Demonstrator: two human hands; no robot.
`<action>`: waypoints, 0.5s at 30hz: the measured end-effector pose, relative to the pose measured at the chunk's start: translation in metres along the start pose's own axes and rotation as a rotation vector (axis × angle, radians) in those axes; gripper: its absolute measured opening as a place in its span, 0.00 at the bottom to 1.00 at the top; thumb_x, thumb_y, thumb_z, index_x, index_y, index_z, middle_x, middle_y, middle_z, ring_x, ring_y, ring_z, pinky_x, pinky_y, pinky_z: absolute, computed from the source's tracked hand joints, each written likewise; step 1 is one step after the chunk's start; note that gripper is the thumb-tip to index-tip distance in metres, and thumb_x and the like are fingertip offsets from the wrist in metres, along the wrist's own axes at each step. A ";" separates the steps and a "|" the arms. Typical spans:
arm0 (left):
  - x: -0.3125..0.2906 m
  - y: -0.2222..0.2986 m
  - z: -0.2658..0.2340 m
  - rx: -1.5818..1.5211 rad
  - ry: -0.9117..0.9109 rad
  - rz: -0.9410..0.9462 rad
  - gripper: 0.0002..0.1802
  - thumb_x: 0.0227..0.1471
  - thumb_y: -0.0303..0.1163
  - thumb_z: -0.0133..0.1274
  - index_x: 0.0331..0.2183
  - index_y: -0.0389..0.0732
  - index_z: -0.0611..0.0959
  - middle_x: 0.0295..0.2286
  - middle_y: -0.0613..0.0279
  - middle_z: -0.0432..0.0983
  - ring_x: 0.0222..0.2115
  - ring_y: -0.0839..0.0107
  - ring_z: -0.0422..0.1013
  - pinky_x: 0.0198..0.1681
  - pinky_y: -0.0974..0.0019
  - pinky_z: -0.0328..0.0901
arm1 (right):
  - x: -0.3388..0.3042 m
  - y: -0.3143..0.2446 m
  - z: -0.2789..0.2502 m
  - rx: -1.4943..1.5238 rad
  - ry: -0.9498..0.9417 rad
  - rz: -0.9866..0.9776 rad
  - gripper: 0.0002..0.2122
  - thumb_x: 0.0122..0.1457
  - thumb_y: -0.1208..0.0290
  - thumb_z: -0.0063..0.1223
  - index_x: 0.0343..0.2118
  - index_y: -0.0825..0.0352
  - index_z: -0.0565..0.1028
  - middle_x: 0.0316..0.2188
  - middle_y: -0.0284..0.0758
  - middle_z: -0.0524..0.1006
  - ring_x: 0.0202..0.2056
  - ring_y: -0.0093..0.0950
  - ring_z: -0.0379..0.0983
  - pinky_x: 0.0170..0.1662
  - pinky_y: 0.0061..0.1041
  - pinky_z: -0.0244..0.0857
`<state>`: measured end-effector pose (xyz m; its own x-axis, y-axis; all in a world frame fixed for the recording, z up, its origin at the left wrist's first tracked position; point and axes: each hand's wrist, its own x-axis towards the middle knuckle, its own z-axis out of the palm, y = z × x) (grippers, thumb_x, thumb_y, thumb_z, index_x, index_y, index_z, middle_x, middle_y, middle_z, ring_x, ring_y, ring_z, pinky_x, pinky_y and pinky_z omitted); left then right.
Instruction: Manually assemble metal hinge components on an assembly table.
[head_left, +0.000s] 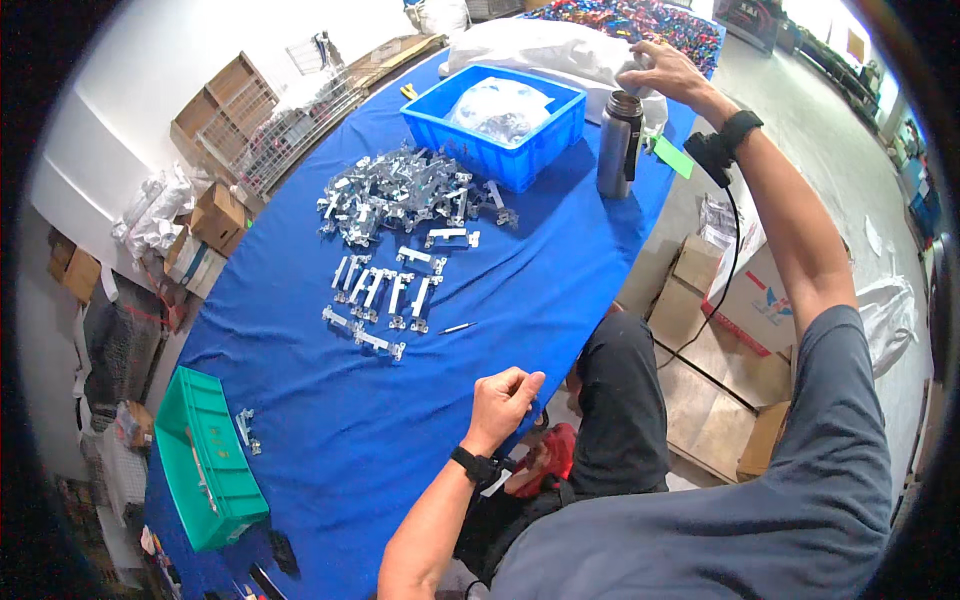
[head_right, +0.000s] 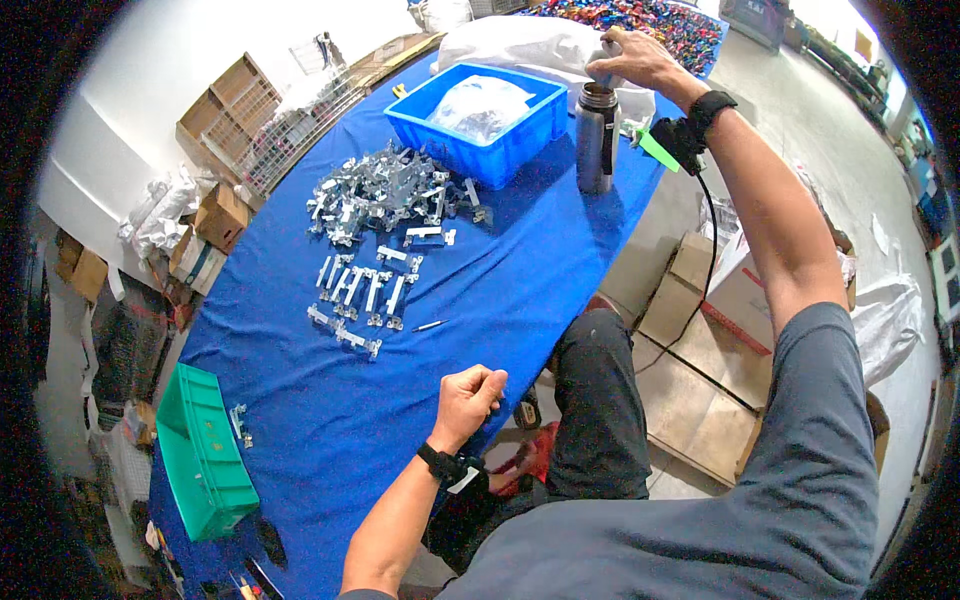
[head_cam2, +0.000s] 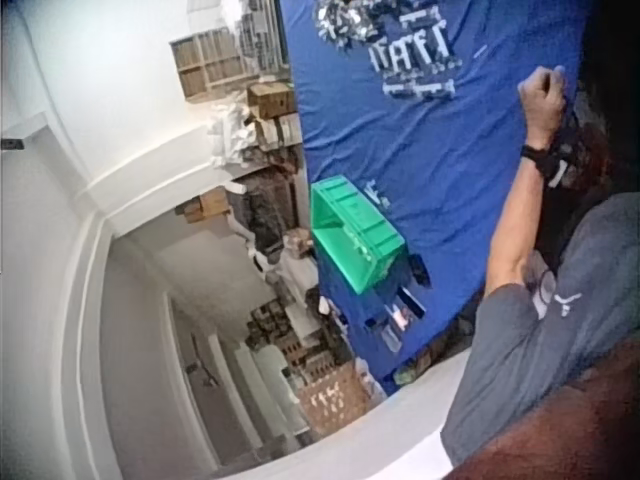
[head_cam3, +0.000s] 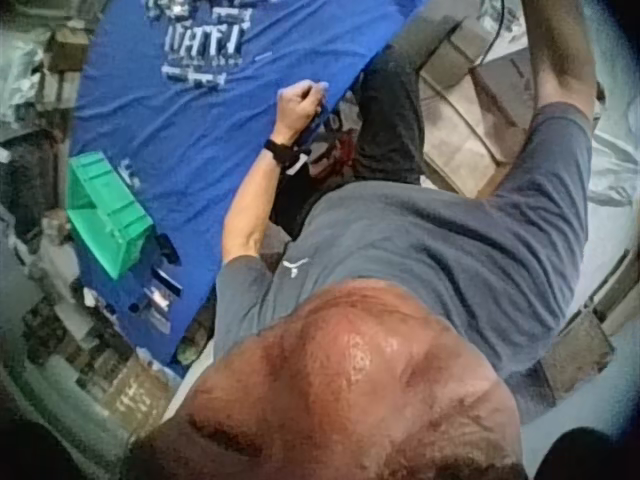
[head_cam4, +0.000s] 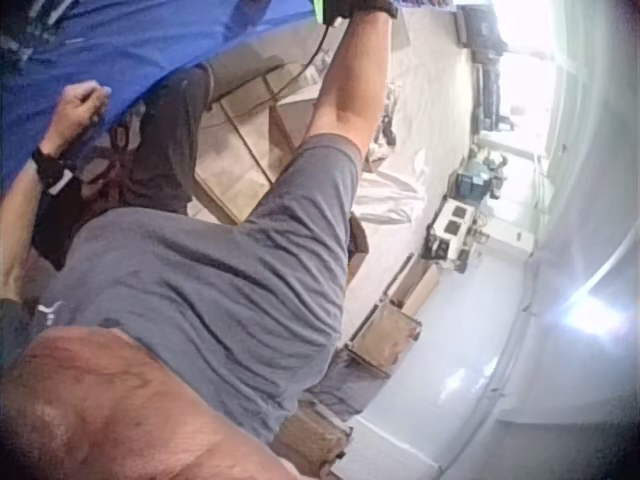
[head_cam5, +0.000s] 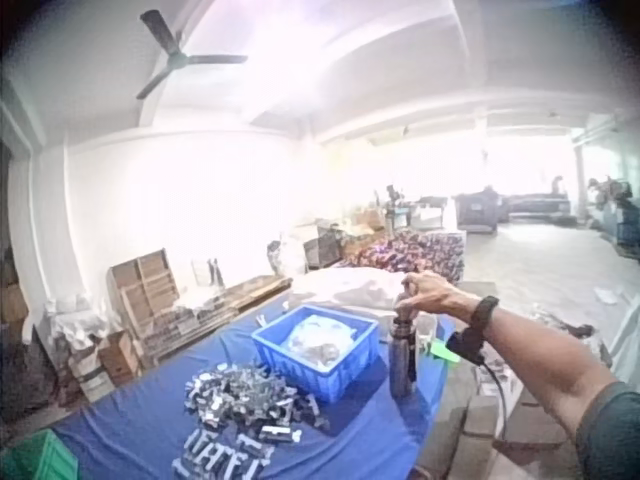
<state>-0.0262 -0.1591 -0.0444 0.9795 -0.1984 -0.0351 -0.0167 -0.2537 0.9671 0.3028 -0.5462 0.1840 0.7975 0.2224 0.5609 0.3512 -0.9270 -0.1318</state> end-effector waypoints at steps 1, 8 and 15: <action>0.001 0.001 0.000 -0.009 0.007 0.002 0.19 0.59 0.41 0.58 0.23 0.37 0.82 0.17 0.69 0.76 0.17 0.84 0.69 0.20 0.76 0.62 | 0.002 -0.005 0.002 -0.003 -0.058 0.009 0.36 0.46 0.44 0.62 0.52 0.69 0.74 0.41 0.50 0.78 0.45 0.44 0.75 0.51 0.39 0.66; 0.001 -0.004 0.000 -0.025 0.029 0.041 0.15 0.58 0.38 0.60 0.25 0.37 0.83 0.18 0.70 0.76 0.18 0.85 0.69 0.20 0.77 0.63 | 0.005 -0.018 0.007 -0.063 -0.286 -0.031 0.35 0.46 0.45 0.63 0.51 0.69 0.74 0.43 0.54 0.77 0.46 0.47 0.74 0.50 0.41 0.66; 0.002 -0.003 -0.001 0.040 0.048 0.129 0.14 0.57 0.37 0.61 0.27 0.36 0.84 0.19 0.68 0.77 0.18 0.84 0.69 0.21 0.74 0.63 | 0.004 -0.044 0.002 -0.126 -0.402 -0.058 0.34 0.49 0.47 0.60 0.51 0.72 0.72 0.43 0.54 0.75 0.47 0.48 0.72 0.51 0.41 0.65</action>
<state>-0.0242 -0.1582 -0.0469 0.9771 -0.1866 0.1017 -0.1500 -0.2666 0.9521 0.2920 -0.5041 0.1902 0.9147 0.3522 0.1980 0.3583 -0.9336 0.0053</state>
